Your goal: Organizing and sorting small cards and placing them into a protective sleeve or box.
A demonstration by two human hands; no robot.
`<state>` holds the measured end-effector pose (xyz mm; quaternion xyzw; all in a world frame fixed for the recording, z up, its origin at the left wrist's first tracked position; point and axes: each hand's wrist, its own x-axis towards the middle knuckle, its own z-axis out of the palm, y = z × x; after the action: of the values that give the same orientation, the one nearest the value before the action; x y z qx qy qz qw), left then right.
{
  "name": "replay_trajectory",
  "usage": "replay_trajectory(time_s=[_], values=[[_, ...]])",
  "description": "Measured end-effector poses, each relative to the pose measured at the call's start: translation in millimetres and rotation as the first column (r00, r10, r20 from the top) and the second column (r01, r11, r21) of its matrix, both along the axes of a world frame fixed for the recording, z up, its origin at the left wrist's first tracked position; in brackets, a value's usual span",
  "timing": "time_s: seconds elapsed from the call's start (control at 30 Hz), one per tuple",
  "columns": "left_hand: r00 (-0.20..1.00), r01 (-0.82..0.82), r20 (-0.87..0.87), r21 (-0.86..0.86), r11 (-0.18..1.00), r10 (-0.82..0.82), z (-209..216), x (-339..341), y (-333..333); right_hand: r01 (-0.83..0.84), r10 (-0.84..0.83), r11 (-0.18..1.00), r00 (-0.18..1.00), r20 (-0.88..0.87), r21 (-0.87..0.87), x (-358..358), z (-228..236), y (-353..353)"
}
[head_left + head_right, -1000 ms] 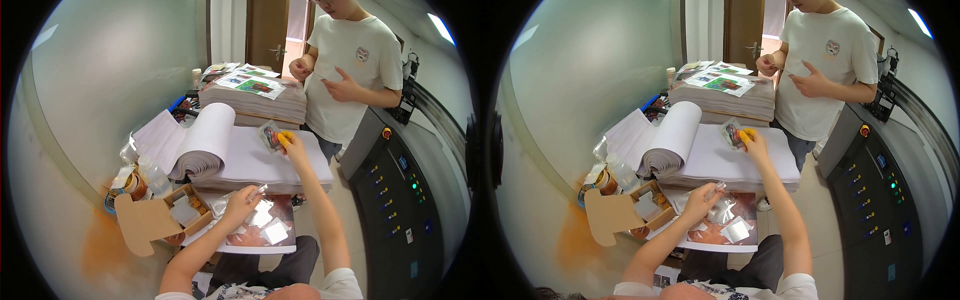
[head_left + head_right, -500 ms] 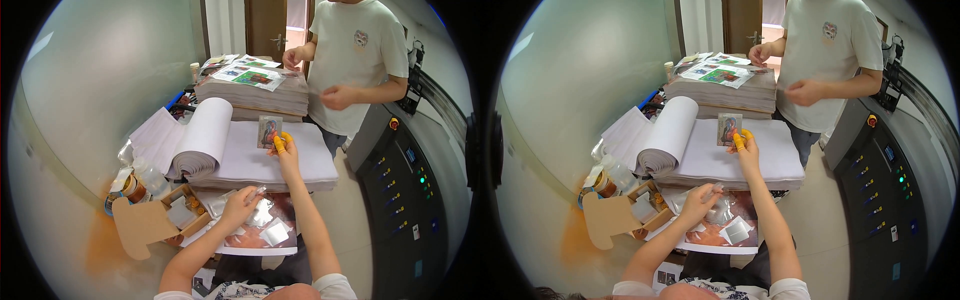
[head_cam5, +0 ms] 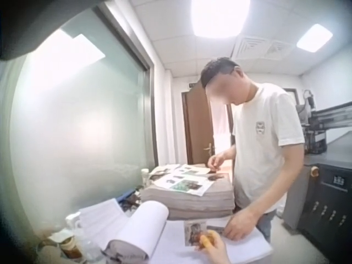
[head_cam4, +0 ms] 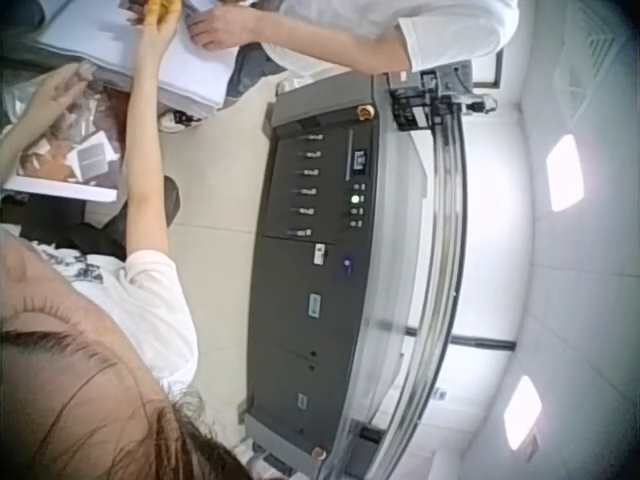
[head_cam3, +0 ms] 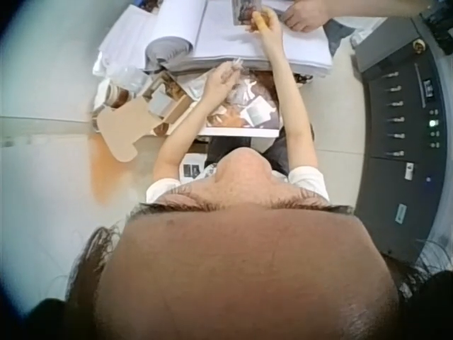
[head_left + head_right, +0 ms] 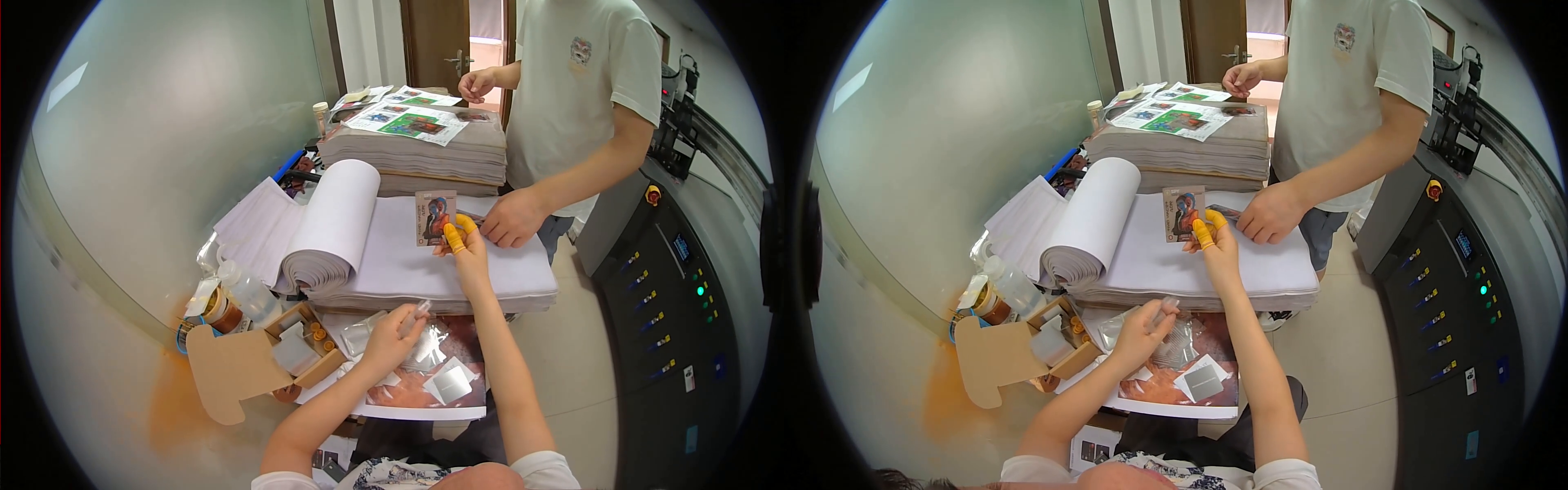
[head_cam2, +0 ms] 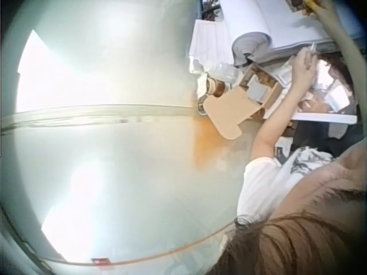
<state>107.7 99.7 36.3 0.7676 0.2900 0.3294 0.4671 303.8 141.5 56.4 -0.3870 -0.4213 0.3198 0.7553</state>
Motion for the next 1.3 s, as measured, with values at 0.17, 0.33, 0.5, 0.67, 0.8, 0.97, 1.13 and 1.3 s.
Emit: replay_trajectory(time_s=[0.17, 0.33, 0.5, 0.67, 0.8, 0.97, 1.13, 1.3], values=[[0.986, -0.095, 0.13, -0.085, 0.992, 0.106, -5.5, -1.4, 0.2, -0.021, 0.021, 1.0, 1.0, -0.006, 0.003, -0.7, -3.4, 1.0], [0.974, -0.124, 0.177, -0.11, 0.986, 0.142, 22.8, -2.4, -6.6, -0.03, 0.029, 0.999, 0.999, 0.015, 0.013, 0.6, -3.3, 0.2], [0.944, -0.155, 0.291, -0.014, 0.988, 0.152, 44.9, 9.8, 23.4, -0.092, 0.092, 0.995, 0.996, 0.003, 0.041, 0.1, 1.9, -3.6], [0.872, -0.176, 0.446, -0.098, 0.98, 0.201, 53.7, 44.3, 55.1, -0.116, 0.118, 0.991, 0.993, -0.025, 0.062, 7.1, 7.9, -10.4], [0.789, 0.171, 0.604, -0.388, 0.906, 0.11, 38.3, 49.4, 79.7, -0.164, 0.166, 0.986, 0.985, -0.049, 0.031, 1.4, 4.8, -8.7], [0.801, 0.058, 0.582, -0.311, 0.949, 0.142, 29.3, 53.2, 80.0, -0.147, 0.148, 0.986, 0.989, 0.009, -0.078, -3.3, 0.5, -6.1], [0.787, 0.084, 0.6, -0.333, 0.939, 0.143, 36.2, 55.8, 71.7, 0.254, -0.202, 0.96, 0.919, 0.338, -0.117, 12.4, 7.6, -5.9], [0.78, 0.126, 0.611, -0.365, 0.923, 0.135, 33.8, 53.3, 77.6, 0.744, -0.157, 0.656, -0.027, 0.987, 0.125, 55.0, 40.2, 6.9]])
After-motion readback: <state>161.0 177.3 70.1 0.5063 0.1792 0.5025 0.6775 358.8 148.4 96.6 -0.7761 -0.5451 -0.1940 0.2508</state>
